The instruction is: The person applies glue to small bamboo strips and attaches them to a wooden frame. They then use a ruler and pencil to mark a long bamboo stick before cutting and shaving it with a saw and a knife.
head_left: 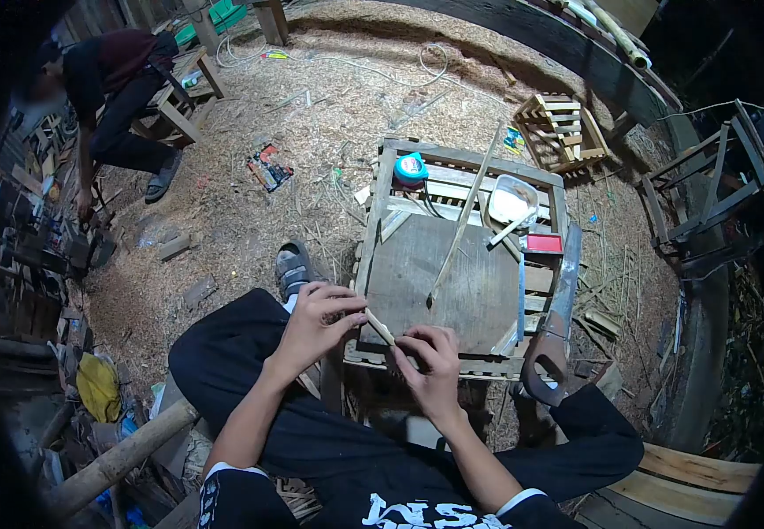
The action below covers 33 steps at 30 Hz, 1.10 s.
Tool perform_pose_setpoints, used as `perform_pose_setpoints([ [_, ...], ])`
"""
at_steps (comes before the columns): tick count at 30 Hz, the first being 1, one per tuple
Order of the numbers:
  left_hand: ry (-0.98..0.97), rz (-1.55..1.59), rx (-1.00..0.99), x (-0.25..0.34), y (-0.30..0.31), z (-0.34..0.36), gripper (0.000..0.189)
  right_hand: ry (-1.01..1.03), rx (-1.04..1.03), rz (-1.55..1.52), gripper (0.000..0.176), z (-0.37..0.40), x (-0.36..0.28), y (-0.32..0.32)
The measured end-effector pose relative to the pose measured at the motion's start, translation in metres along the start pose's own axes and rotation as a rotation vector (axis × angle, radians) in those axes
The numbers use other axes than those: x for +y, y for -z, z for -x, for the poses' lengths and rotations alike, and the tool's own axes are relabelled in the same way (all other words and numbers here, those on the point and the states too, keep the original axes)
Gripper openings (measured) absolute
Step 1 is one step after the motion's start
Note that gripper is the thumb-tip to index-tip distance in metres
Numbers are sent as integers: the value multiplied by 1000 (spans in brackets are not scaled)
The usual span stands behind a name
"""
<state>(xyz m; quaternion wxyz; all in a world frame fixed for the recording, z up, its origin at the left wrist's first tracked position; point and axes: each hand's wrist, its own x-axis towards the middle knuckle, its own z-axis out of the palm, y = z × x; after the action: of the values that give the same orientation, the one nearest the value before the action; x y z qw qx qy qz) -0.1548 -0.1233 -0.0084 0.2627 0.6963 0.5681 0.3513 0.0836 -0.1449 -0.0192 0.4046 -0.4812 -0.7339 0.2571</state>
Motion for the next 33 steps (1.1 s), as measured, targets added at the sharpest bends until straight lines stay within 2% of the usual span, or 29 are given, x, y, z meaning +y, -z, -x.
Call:
perform_pose_setpoints([
  [21,20,-8,-41,0,1,-2,22,10,-22,45,24,-2,-5,3],
  [29,22,-44,11,3,-2,-1,30,1,-10,15,25,-1,-3,2],
  [33,66,-65,-28,8,1,-4,32,-2,-16,-8,26,0,-4,4],
])
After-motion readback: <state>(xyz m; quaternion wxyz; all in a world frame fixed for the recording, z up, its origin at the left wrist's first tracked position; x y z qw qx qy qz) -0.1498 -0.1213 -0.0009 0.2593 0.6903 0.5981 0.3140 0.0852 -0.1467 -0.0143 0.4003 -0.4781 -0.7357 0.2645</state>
